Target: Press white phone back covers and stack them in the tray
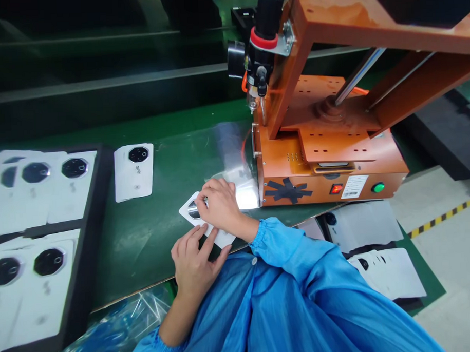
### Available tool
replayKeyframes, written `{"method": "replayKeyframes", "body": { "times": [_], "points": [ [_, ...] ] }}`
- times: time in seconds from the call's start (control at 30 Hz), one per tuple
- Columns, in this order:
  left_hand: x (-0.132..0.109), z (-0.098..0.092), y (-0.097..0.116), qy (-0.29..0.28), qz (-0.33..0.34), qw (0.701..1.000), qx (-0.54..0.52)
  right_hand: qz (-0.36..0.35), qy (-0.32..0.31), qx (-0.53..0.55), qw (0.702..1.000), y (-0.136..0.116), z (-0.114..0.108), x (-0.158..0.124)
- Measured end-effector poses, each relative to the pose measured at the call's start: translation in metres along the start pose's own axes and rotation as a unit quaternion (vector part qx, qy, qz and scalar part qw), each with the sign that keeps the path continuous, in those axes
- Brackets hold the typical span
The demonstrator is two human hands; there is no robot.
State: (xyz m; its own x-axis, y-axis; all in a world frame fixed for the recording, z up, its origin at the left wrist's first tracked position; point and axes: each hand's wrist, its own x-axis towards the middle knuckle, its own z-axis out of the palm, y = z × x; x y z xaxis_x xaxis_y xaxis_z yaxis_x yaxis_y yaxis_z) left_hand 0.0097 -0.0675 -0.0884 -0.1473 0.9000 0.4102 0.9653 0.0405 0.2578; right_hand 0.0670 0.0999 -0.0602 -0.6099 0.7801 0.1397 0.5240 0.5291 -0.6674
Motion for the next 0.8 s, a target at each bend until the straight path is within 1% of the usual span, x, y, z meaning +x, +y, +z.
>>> {"method": "replayKeyframes", "body": {
  "times": [0.3,0.57,0.7,0.8],
  "points": [
    [-0.001,0.002,-0.001,-0.004,-0.002,1.000,-0.005,-0.007,0.011,-0.013,1.000,0.001,0.001,0.000],
    [-0.004,0.003,-0.003,-0.015,-0.007,1.000,-0.007,-0.055,0.019,-0.062,0.996,0.003,-0.002,-0.006],
    [-0.002,0.004,-0.003,-0.011,-0.002,1.000,-0.012,-0.080,0.014,-0.115,0.990,0.004,-0.008,-0.008],
    [0.000,0.001,0.004,0.002,-0.015,1.000,-0.019,-0.113,0.009,-0.142,0.983,-0.003,-0.021,-0.014]
  ]
}}
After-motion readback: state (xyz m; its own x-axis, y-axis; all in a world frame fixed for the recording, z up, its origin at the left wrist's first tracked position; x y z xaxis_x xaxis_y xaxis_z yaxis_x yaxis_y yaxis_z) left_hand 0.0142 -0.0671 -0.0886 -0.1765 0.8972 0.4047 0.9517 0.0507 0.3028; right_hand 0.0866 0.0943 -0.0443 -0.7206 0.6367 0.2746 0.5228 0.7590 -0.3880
